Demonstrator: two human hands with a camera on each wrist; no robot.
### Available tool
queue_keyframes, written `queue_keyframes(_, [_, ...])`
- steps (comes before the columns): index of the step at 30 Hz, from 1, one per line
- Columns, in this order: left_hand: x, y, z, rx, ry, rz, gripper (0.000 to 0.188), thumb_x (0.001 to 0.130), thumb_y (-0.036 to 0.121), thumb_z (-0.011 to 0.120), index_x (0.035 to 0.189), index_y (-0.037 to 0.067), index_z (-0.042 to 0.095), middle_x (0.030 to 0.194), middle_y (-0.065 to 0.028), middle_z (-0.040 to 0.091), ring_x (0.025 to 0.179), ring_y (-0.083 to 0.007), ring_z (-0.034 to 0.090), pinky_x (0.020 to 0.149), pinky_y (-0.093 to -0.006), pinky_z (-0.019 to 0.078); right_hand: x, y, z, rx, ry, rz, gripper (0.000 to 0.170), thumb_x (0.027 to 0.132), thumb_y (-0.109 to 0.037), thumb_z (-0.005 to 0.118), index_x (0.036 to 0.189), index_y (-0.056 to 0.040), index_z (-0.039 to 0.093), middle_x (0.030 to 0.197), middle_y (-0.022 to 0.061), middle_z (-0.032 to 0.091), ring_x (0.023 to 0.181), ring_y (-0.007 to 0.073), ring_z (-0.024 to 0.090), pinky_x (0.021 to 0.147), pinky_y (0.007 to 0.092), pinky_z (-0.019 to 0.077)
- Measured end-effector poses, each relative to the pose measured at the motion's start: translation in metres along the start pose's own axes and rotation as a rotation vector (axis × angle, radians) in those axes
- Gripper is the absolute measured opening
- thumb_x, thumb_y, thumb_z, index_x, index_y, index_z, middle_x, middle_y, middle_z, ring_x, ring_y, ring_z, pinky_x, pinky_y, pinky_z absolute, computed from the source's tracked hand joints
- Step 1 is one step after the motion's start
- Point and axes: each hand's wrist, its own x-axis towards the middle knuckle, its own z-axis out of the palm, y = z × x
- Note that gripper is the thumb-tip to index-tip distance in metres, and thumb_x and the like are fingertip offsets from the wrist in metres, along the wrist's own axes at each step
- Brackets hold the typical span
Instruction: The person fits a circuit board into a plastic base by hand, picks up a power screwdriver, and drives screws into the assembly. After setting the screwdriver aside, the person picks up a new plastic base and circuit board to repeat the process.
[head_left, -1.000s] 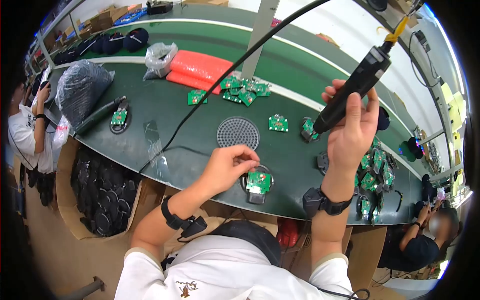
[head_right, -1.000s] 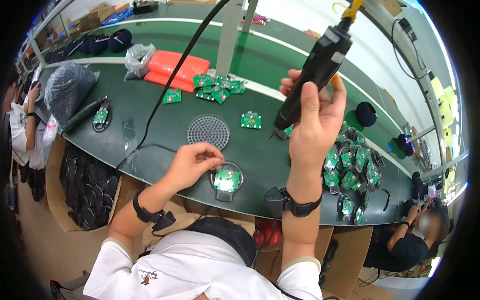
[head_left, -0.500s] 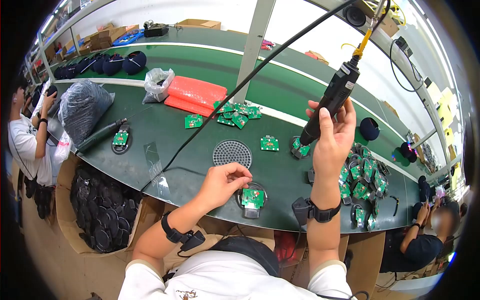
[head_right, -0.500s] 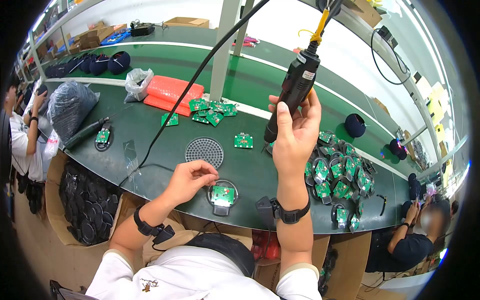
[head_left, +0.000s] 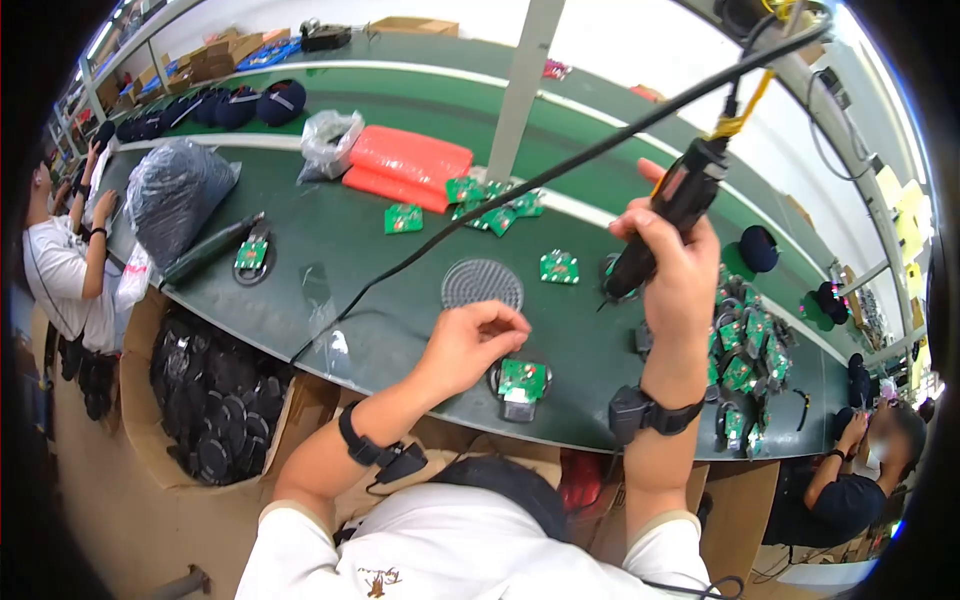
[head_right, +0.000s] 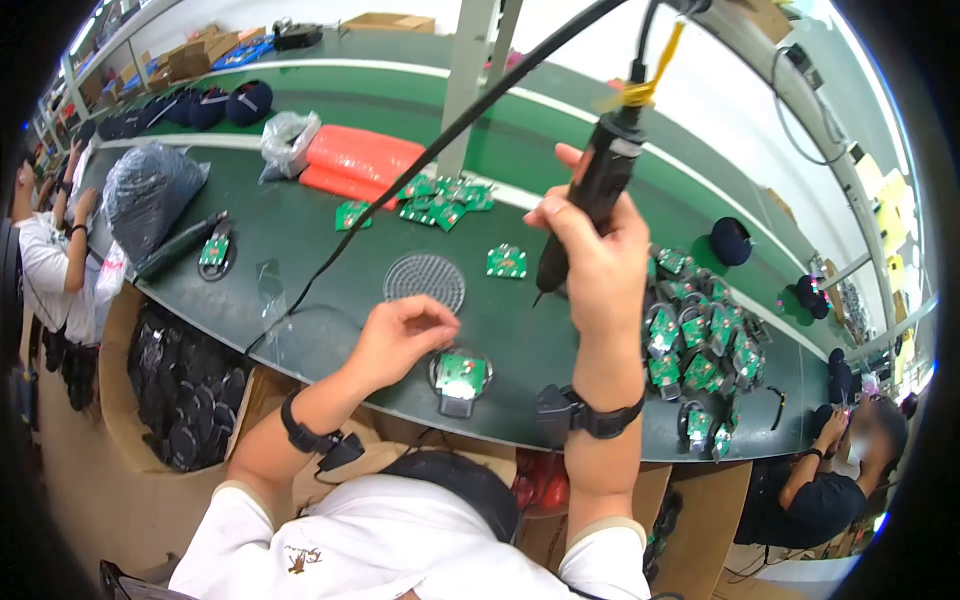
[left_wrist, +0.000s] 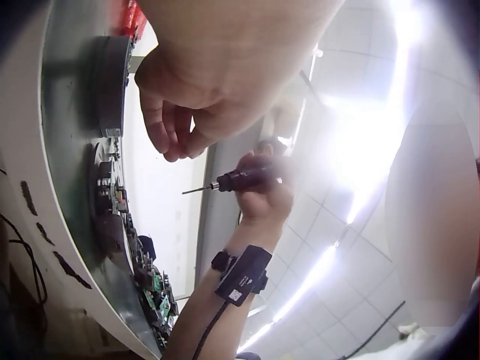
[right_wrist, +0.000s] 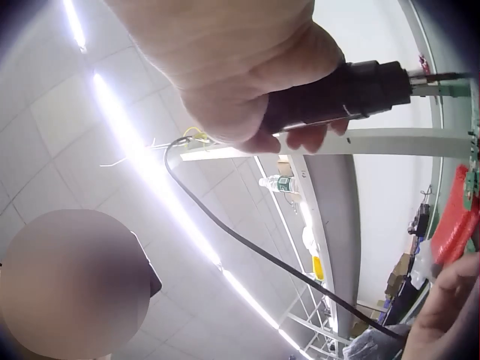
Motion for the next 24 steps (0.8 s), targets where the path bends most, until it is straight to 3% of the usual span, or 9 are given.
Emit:
queue_keyframes(2, [0.001, 0.000, 0.001, 0.001, 0.017, -0.023, 0.011, 0.095, -0.002, 0.072, 0.106, -0.002, 0.072, 0.096, -0.0056, 0.074, 0.089, -0.0113, 0.072, 0.082, -0.0263, 0.0595, -0.003, 0.006, -0.005, 0.273, -0.084, 0.073, 0.047, 0.092, -0.011, 0.064, 0.134, 0.0083, 0.058, 0.086, 0.0068, 0.065, 0.075, 0.0159, 0.063, 0.076, 0.0330, 0.0535])
queue_keyframes(3, [0.002, -0.001, 0.001, -0.007, 0.003, -0.023, 0.011, 0.095, -0.002, 0.072, 0.106, -0.002, 0.072, 0.097, -0.0056, 0.074, 0.090, -0.0114, 0.072, 0.083, -0.0262, 0.0595, -0.008, 0.007, -0.001, 0.377, -0.079, 0.103, 0.045, 0.090, -0.012, 0.061, 0.131, 0.0079, 0.058, 0.080, 0.0056, 0.059, 0.069, 0.0145, 0.055, 0.067, 0.0319, 0.0471])
queue_keyframes(4, [0.002, -0.002, 0.001, -0.016, -0.015, -0.021, 0.012, 0.094, -0.002, 0.073, 0.106, -0.002, 0.072, 0.097, -0.0055, 0.074, 0.091, -0.0116, 0.072, 0.083, -0.0260, 0.0596, -0.011, 0.007, 0.004, 0.402, -0.066, 0.073, 0.040, 0.093, -0.014, 0.064, 0.127, 0.0069, 0.058, 0.075, 0.0046, 0.056, 0.065, 0.0133, 0.052, 0.061, 0.0313, 0.0424])
queue_keyframes(7, [0.003, -0.005, 0.005, 0.013, 0.006, -0.001, 0.017, 0.093, -0.003, 0.074, 0.110, -0.002, 0.073, 0.099, -0.0063, 0.076, 0.093, -0.0117, 0.073, 0.084, -0.0262, 0.0598, -0.017, 0.013, 0.016, 0.363, 0.026, 0.057, 0.028, 0.097, -0.019, 0.072, 0.113, 0.0006, 0.062, 0.064, 0.0031, 0.051, 0.053, 0.0129, 0.048, 0.054, 0.0310, 0.0411])
queue_keyframes(11, [0.003, -0.001, 0.008, 0.045, 0.026, 0.007, 0.027, 0.092, -0.005, 0.073, 0.119, 0.001, 0.077, 0.103, -0.0078, 0.077, 0.095, -0.0121, 0.074, 0.085, -0.0259, 0.0601, -0.020, 0.021, 0.023, 0.387, 0.049, 0.052, 0.021, 0.096, -0.017, 0.072, 0.107, -0.0012, 0.063, 0.060, 0.0030, 0.049, 0.049, 0.0143, 0.048, 0.050, 0.0321, 0.0413])
queue_keyframes(18, [0.005, -0.005, 0.010, 0.171, 0.016, 0.094, 0.025, 0.091, -0.006, 0.074, 0.114, 0.001, 0.079, 0.101, -0.0072, 0.077, 0.093, -0.0125, 0.074, 0.084, -0.0255, 0.0599, -0.023, 0.018, 0.025, 0.455, 0.014, 0.066, 0.026, 0.095, -0.018, 0.071, 0.110, 0.0016, 0.062, 0.061, 0.0038, 0.050, 0.049, 0.0145, 0.049, 0.051, 0.0327, 0.0421])
queue_keyframes(19, [0.006, -0.005, 0.010, 0.169, 0.014, 0.090, 0.025, 0.091, -0.006, 0.074, 0.114, 0.001, 0.079, 0.101, -0.0072, 0.077, 0.093, -0.0125, 0.074, 0.084, -0.0255, 0.0599, -0.026, 0.018, 0.025, 0.392, -0.045, 0.061, 0.021, 0.103, -0.019, 0.059, 0.113, -0.0012, 0.063, 0.067, -0.0017, 0.047, 0.054, 0.0094, 0.042, 0.056, 0.0288, 0.0370])
queue_keyframes(24, [0.006, -0.009, 0.010, 0.075, 0.009, 0.092, 0.025, 0.089, -0.008, 0.075, 0.113, -0.001, 0.079, 0.101, -0.0081, 0.076, 0.094, -0.0144, 0.074, 0.085, -0.0260, 0.0602, -0.028, 0.021, 0.028, 0.388, -0.075, 0.042, 0.020, 0.104, -0.018, 0.057, 0.112, -0.0006, 0.062, 0.066, -0.0016, 0.046, 0.055, 0.0094, 0.042, 0.057, 0.0285, 0.0370])
